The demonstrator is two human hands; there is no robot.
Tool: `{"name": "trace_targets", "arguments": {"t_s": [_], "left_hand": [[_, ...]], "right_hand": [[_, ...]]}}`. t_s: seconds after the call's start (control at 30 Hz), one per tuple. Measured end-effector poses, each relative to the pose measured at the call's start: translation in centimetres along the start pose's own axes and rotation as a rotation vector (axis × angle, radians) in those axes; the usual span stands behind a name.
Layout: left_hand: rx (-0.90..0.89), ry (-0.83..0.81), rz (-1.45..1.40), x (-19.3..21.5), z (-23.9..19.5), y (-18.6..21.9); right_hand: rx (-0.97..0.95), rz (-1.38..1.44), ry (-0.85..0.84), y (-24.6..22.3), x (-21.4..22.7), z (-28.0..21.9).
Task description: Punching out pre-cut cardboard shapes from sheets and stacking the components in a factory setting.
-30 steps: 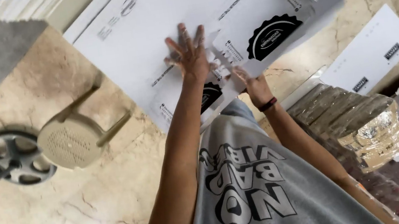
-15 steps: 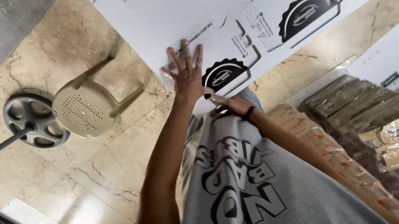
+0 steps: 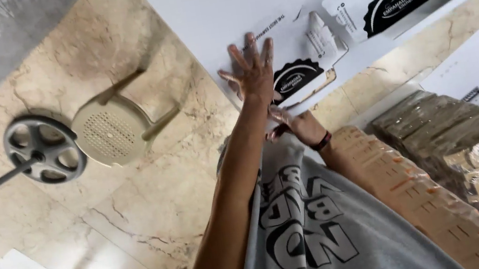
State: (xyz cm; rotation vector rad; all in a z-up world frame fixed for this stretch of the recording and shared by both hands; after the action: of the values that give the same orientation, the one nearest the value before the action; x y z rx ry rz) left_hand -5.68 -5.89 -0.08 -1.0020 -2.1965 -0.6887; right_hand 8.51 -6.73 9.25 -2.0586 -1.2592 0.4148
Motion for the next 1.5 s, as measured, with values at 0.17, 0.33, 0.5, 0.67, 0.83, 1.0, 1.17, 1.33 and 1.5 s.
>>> {"name": "trace_targets", "arguments": {"t_s": [0.17,0.33,0.5,0.67,0.83,1.0,1.17,1.33,1.5], "left_hand": [[-0.044,0.056,-0.126,0.7,0.7,-1.3],[-0.087,0.377,-0.832,4.1,-5.1,-7.1],[0.639,0.336,-2.024,-0.7,-11.8,-7.8],[0.616,0.262,-2.509,-6.2,-8.3,-4.4],[0.767,0.343,-2.367,-4.6,-5.6,-3.4],[0.767,0.403,-1.925,-3.1,-5.9,-2.3],[0.769,0.509,-1.594,2.7,-6.4,1.5],[0.807,0.556,-1.956,-5.9,-5.2,-2.3],[0.905,0.361,-2.085,5.3,-6.1,-4.8]], "right_hand": [[-0.083,0.348,0.009,1.6,-0.4,2.2],[-0.233,0.519,-0.075,5.5,1.1,2.8],[-0.418,0.477,-0.085,7.8,1.5,3.7],[-0.507,0.386,-0.242,3.6,3.0,0.2],[-0.318,-0.359,-0.527,0.3,7.2,8.5],[0.136,-1.202,-0.363,-0.1,0.5,18.1],[0.193,-1.216,-0.404,0.0,0.4,19.9],[0.048,-1.065,-0.522,-2.1,1.7,18.9],[0.078,-0.917,-0.413,-10.1,-0.2,18.0]]}}
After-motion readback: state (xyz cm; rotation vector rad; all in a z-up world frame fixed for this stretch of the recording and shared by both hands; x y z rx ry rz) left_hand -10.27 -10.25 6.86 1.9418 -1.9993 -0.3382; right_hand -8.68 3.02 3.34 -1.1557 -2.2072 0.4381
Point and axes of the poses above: each hand's wrist, its own z-axis towards the middle knuckle, its own x-axis out of the back of the hand, y = z × x, the point moved 1 cm from there along z, towards the middle knuckle, and after that the axes turned 7 degrees about -z, right-handed, at the moved point
